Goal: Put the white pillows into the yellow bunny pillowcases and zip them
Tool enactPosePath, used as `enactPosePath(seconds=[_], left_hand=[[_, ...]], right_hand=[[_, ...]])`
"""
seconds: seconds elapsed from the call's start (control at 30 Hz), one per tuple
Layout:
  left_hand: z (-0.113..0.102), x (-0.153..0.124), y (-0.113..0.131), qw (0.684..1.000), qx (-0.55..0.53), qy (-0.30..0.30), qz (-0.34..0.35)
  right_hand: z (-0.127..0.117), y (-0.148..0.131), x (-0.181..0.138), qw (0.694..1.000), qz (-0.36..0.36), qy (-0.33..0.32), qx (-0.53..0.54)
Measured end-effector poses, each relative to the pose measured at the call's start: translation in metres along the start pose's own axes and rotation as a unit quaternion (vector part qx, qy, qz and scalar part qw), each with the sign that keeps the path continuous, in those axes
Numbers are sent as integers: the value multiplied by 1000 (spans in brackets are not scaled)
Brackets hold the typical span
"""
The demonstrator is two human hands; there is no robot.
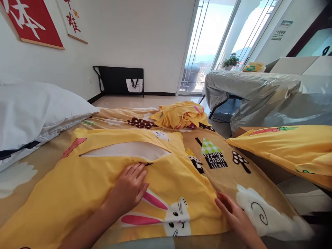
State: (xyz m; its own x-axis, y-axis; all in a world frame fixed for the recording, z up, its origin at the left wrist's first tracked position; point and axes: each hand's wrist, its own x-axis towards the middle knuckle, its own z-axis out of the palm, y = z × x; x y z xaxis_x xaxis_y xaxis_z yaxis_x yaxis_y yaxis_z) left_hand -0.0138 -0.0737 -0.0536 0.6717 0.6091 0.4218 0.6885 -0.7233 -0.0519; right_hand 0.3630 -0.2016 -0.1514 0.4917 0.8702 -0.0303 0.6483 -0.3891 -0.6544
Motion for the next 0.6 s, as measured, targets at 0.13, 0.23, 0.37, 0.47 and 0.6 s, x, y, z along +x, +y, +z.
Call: enactPosePath(seconds=[0.13, 0.23, 0.37, 0.47, 0.6], left_hand=[[-1, 42, -8, 998, -28, -6, -50], [12, 59, -23, 994, -55, -47, -79], [30, 57, -33, 993, -68, -50, -86], [36, 51, -33, 992, -70, -55, -90], [37, 46, -33, 991, -73, -65, -90]], right_hand=[[6, -47, 8, 997, 1, -82, -15], [2, -64, 5, 990, -18, -138, 35], [-4, -53, -6, 962, 30, -173, 212], [1, -30, -13, 955, 69, -177, 227], [5, -7, -17, 953, 81, -209, 202]])
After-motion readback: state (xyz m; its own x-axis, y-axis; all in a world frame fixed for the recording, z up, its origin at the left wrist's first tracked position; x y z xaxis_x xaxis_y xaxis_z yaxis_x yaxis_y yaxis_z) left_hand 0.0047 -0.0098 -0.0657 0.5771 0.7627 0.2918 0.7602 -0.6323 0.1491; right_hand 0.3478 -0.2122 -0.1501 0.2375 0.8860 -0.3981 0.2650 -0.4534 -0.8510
